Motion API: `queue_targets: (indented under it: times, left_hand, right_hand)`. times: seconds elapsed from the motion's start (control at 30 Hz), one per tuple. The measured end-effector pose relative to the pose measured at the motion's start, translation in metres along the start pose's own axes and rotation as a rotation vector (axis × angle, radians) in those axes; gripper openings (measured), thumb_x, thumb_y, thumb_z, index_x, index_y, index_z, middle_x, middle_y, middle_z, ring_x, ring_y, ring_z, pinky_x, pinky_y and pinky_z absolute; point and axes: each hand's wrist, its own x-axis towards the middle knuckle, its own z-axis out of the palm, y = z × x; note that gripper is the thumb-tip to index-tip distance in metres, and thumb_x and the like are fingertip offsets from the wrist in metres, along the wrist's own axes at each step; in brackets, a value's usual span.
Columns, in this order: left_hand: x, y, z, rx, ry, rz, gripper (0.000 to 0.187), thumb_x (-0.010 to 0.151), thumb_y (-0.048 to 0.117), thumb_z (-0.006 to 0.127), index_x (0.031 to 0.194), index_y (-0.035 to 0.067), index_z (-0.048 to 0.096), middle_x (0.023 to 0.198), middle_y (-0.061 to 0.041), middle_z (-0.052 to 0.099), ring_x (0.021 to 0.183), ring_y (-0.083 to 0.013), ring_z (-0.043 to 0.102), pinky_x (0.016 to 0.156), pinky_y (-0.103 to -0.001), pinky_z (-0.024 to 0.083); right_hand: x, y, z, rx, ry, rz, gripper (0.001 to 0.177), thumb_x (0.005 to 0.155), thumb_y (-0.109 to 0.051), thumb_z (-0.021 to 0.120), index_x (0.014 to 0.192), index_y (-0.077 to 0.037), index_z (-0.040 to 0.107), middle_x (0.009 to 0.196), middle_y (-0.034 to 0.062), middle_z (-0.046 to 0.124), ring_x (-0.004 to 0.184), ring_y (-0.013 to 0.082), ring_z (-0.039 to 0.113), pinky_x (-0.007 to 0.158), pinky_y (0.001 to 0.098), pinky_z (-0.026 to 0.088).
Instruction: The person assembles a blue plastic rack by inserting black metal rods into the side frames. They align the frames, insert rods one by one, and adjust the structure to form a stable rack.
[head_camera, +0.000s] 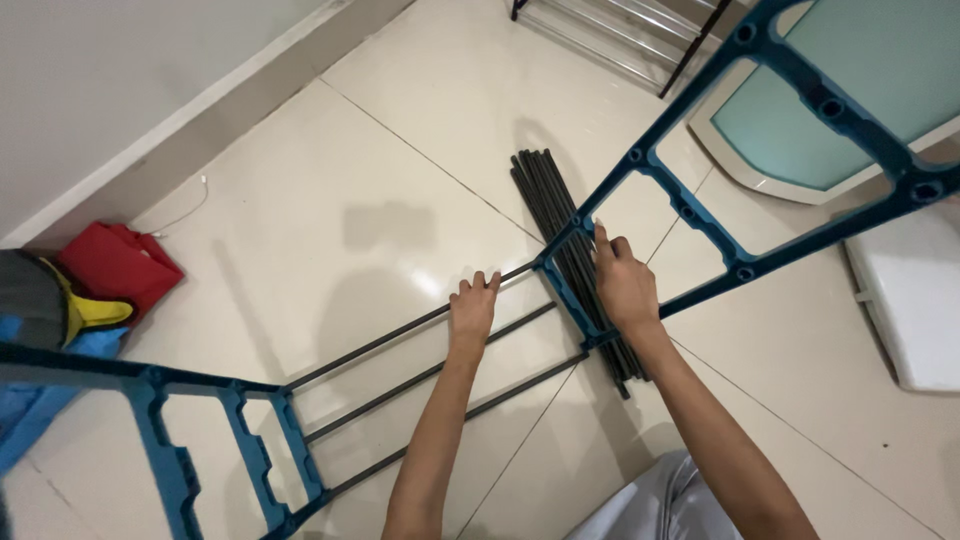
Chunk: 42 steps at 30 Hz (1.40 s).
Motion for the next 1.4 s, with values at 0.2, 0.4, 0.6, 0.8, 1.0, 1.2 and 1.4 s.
queue_targets:
  times: [0.2,0.4,0.6,0.8,1.0,1.2,1.4]
  left_hand:
    - [-0.001,-0.002,0.001,0.008,-0.012,0.018,0.052,0.093,0.006,0.057,0.144,0.019,0.055,0.116,-0.008,0.06,0.099,-0.0288,0.063,0.075,-0.045,0.059]
    - [-0.003,-0.002,-0.001,-0.016,-0.013,0.017,0.056,0.092,0.004,0.057,0.145,0.02,0.054,0.116,-0.008,0.06,0.098,-0.029,0.063,0.074,-0.044,0.059]
    - [-0.002,-0.001,-0.006,-0.045,-0.033,0.004,0.055,0.093,0.005,0.056,0.145,0.021,0.054,0.117,-0.009,0.059,0.1,-0.0293,0.063,0.076,-0.045,0.058]
    - [-0.003,-0.003,-0.005,-0.062,-0.028,0.012,0.054,0.093,0.005,0.055,0.145,0.021,0.055,0.117,-0.009,0.06,0.102,-0.0297,0.062,0.077,-0.045,0.058]
    - [-0.009,-0.002,0.006,-0.033,-0.08,0.028,0.055,0.093,0.005,0.055,0.145,0.021,0.055,0.116,-0.009,0.06,0.102,-0.0299,0.062,0.077,-0.045,0.058]
    - [-0.009,-0.005,0.008,-0.05,-0.063,0.034,0.056,0.093,0.004,0.055,0.146,0.022,0.055,0.115,-0.009,0.06,0.101,-0.0297,0.062,0.077,-0.044,0.058]
    - [-0.013,-0.004,-0.006,-0.075,-0.037,0.039,0.059,0.091,0.003,0.056,0.146,0.024,0.055,0.115,-0.008,0.06,0.1,-0.0292,0.062,0.078,-0.044,0.057]
  right_hand:
    - [-0.003,-0.009,0.003,-0.037,0.096,-0.046,0.065,0.091,-0.015,0.066,0.15,-0.001,0.043,0.114,0.0197,0.063,0.096,0.0356,0.067,0.06,0.044,0.06]
    - [-0.007,-0.022,0.0,-0.088,0.1,-0.048,0.063,0.092,-0.014,0.068,0.149,0.001,0.045,0.128,0.0181,0.062,0.108,0.0328,0.065,0.068,0.0421,0.061]
    - [-0.021,-0.038,0.013,-0.253,0.271,-0.155,0.059,0.083,-0.017,0.07,0.138,-0.001,0.055,0.134,0.0226,0.057,0.123,0.0377,0.058,0.101,0.0591,0.045]
    - [-0.055,-0.032,0.085,0.024,0.118,-0.289,0.055,0.092,-0.011,0.063,0.143,0.005,0.052,0.141,0.0292,0.052,0.131,0.0438,0.052,0.112,0.0495,0.043]
    - [-0.041,0.0,0.16,0.01,-0.017,0.111,0.043,0.097,-0.011,0.063,0.136,0.006,0.058,0.132,0.0206,0.058,0.123,0.042,0.055,0.091,0.044,0.055]
    - [-0.038,-0.001,0.177,0.116,-0.031,0.199,0.031,0.093,-0.012,0.066,0.122,0.0,0.066,0.12,0.0157,0.06,0.112,0.0402,0.055,0.089,0.0487,0.054]
    - [-0.034,-0.004,0.165,0.195,0.035,0.236,0.032,0.091,-0.012,0.07,0.121,0.0,0.068,0.116,0.0138,0.061,0.107,0.0381,0.056,0.088,0.0489,0.052]
